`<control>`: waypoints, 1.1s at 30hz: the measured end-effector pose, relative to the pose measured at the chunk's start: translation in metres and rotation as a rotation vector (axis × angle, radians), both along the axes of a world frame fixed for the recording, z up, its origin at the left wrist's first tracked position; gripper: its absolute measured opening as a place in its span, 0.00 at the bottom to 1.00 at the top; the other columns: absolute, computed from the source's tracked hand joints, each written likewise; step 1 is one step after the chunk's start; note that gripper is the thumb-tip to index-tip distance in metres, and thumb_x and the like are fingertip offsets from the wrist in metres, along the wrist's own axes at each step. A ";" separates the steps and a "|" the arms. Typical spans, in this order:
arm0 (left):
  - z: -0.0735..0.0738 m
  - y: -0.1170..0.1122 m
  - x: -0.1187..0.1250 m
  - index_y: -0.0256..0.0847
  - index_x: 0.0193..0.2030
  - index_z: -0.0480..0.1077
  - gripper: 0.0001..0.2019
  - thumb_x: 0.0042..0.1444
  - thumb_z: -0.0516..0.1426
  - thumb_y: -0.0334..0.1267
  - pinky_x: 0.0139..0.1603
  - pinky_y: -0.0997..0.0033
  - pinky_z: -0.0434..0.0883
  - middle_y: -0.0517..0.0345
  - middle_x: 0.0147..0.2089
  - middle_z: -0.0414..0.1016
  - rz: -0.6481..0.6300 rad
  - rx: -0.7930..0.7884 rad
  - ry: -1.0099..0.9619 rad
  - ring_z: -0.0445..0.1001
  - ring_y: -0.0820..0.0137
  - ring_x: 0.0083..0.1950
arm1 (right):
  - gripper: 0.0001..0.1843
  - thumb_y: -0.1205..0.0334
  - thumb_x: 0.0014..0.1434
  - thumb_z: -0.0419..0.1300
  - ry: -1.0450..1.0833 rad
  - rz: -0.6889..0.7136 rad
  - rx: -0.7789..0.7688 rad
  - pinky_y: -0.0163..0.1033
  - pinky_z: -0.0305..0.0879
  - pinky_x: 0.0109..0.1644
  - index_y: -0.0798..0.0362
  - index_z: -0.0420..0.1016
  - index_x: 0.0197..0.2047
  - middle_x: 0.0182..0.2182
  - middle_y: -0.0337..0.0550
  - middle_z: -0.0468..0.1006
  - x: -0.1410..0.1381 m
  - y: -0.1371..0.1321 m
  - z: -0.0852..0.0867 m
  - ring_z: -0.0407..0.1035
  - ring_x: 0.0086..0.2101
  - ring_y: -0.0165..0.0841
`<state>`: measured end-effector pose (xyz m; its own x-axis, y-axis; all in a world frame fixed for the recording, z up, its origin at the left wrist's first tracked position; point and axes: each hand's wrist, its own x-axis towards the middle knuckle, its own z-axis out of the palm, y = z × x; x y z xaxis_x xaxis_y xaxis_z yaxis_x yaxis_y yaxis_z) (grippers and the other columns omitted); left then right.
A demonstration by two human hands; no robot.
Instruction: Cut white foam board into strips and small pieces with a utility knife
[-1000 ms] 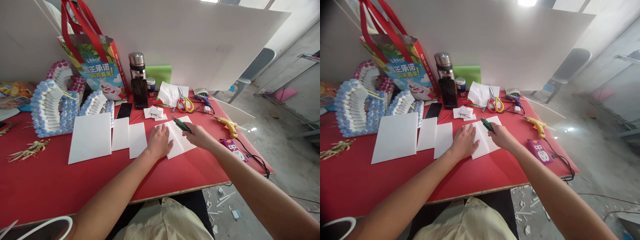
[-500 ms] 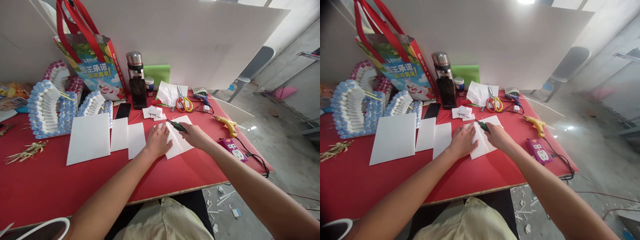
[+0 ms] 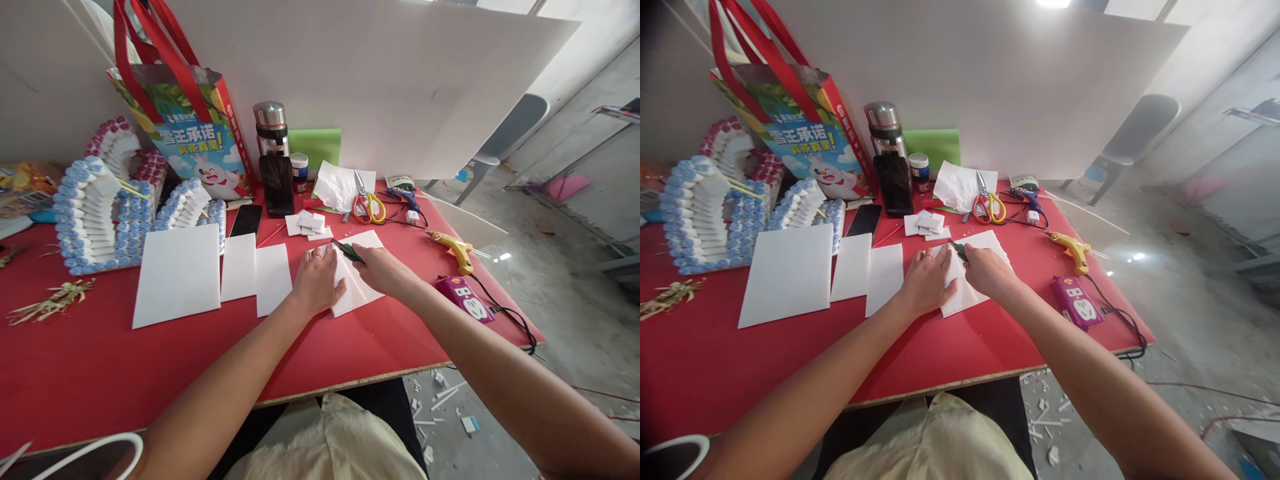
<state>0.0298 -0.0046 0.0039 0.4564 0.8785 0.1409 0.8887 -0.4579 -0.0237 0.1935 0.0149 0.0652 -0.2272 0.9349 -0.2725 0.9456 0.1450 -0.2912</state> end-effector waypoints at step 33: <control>-0.004 0.003 0.003 0.28 0.69 0.60 0.33 0.65 0.46 0.50 0.52 0.51 0.64 0.39 0.72 0.58 0.029 0.005 0.021 0.63 0.46 0.59 | 0.36 0.73 0.60 0.48 -0.197 0.097 -0.053 0.39 0.46 0.25 0.55 0.52 0.72 0.26 0.46 0.75 0.064 -0.166 -0.001 0.70 0.24 0.39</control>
